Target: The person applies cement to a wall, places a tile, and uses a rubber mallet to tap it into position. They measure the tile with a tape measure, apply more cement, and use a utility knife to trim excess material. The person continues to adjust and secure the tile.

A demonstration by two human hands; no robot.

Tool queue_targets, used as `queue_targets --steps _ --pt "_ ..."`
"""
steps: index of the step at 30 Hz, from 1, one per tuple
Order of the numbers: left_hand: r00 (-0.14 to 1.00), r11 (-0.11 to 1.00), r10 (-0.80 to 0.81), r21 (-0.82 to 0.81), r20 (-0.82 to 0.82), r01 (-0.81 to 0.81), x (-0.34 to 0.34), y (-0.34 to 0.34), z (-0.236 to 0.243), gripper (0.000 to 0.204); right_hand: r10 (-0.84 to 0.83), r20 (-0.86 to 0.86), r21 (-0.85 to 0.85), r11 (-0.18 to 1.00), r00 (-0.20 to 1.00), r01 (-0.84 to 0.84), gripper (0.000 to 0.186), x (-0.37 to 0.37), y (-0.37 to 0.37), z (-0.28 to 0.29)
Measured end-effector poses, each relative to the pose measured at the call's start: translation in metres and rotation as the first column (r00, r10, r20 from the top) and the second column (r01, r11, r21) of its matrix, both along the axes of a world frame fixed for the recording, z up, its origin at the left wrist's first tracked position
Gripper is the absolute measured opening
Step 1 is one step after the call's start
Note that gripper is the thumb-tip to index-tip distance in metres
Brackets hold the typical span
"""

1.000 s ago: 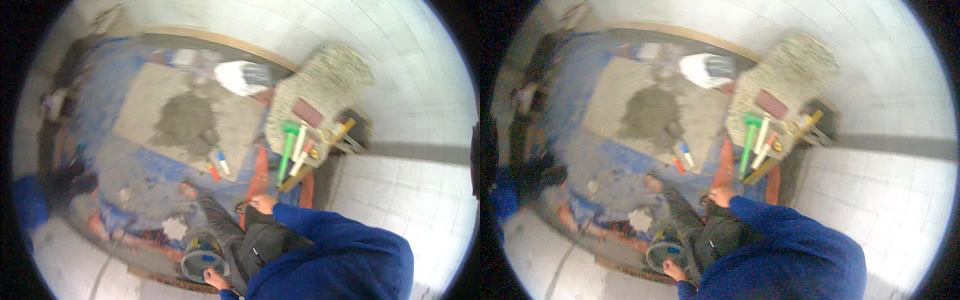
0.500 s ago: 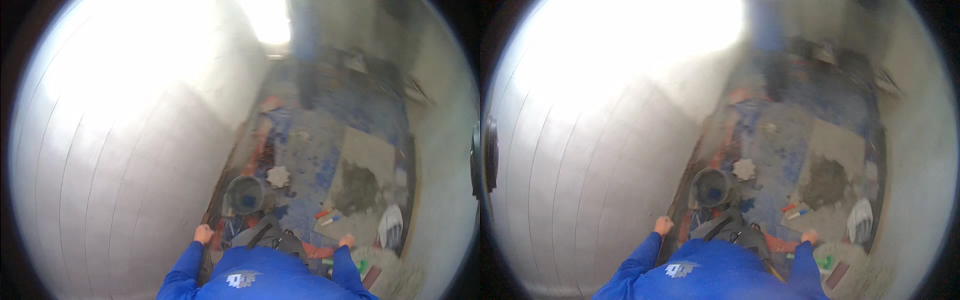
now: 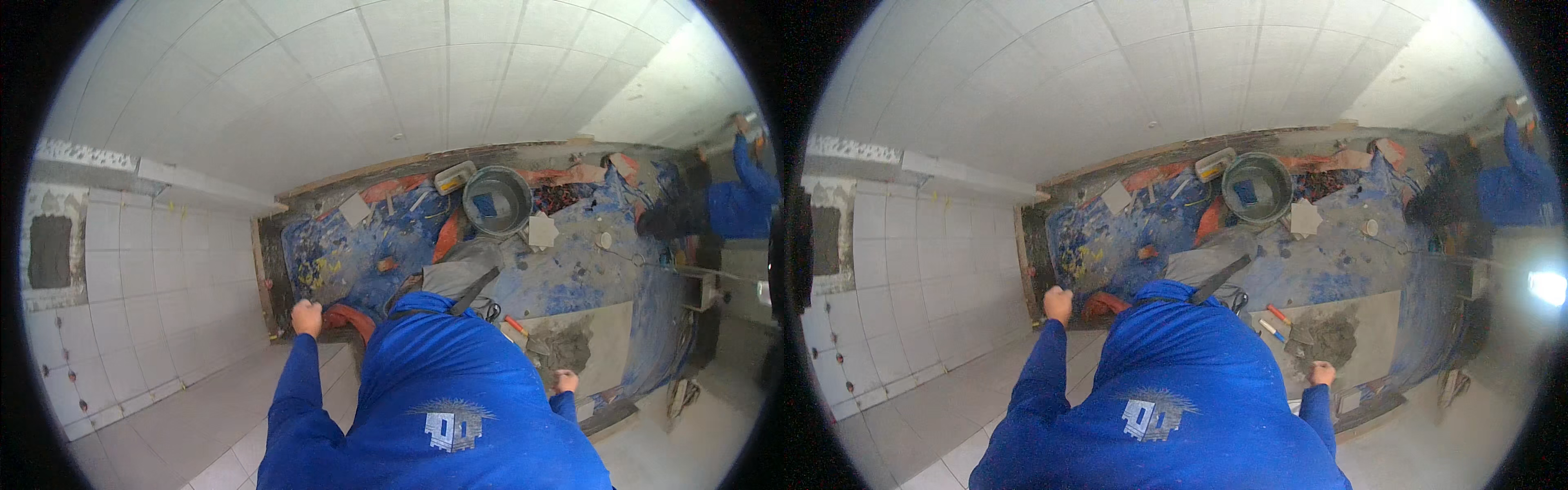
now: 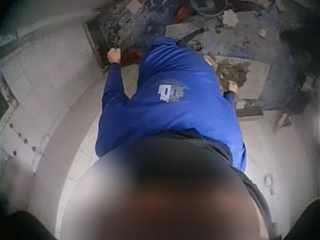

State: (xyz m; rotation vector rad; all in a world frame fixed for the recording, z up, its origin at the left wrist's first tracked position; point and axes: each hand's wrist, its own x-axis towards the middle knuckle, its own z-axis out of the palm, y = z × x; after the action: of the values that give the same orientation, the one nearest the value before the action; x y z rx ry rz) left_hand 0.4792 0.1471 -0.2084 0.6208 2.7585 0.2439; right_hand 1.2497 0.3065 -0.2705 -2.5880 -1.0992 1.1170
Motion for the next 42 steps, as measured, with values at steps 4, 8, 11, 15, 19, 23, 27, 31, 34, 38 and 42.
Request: queue_targets --steps 4,8,11,15,19,23,27,31,34,38,42 --pt "0.979 0.999 0.002 -0.05 0.204 0.009 0.033 -0.077 -0.009 0.019 0.169 0.213 0.14 0.97 0.962 -0.201 0.012 0.01 0.026 0.016" --pt "0.913 0.978 -0.177 0.171 0.367 0.121 0.028 -0.06 -0.015 0.029 0.285 0.167 0.266 0.909 0.944 -0.322 0.029 -0.014 0.05 -0.009" --pt "0.71 0.912 -0.36 0.069 0.604 0.404 -0.004 -0.036 -0.014 0.032 0.323 -0.143 0.109 0.945 0.936 -0.31 0.037 -0.059 0.033 -0.049" --pt "0.603 0.955 -0.277 0.142 0.748 0.262 -0.036 -0.051 -0.022 0.033 0.743 -0.208 0.084 0.662 0.636 -0.745 0.032 -0.16 -0.06 -0.06" --pt "0.648 0.512 -0.761 0.587 -0.028 0.627 -0.063 -0.116 -0.034 0.038 0.365 -0.48 -0.128 0.87 0.798 -0.476 0.03 -0.29 -0.14 0.007" --pt "0.711 0.95 -0.303 0.14 0.634 0.279 -0.141 -0.143 -0.028 0.039 -0.038 -0.573 -0.272 0.951 0.819 -0.146 0.028 -0.425 -0.197 0.091" --pt "0.706 0.981 0.024 -0.152 0.708 0.119 -0.247 -0.102 -0.02 0.039 -0.291 -0.639 -0.341 0.937 0.712 0.077 0.027 -0.54 -0.228 0.136" --pt "0.719 0.959 -0.086 -0.139 0.689 0.247 -0.301 -0.01 -0.023 0.04 -0.42 -0.612 -0.338 0.905 0.67 0.258 0.026 -0.591 -0.246 0.182" --pt "0.707 0.928 -0.207 -0.092 0.676 0.36 -0.294 0.057 -0.028 0.04 -0.745 -0.644 -0.705 0.492 -0.172 0.511 0.025 -0.589 -0.249 0.192" --pt "0.63 0.849 -0.373 -0.024 0.682 0.528 -0.246 0.125 -0.038 0.041 -0.748 -0.648 -0.645 0.64 0.144 0.418 0.028 -0.559 -0.268 0.104" --pt "0.57 0.738 -0.466 -0.059 0.677 0.672 -0.176 0.162 -0.026 0.042 -0.525 -0.848 -0.392 0.71 0.07 0.585 0.04 -0.471 -0.288 -0.06"
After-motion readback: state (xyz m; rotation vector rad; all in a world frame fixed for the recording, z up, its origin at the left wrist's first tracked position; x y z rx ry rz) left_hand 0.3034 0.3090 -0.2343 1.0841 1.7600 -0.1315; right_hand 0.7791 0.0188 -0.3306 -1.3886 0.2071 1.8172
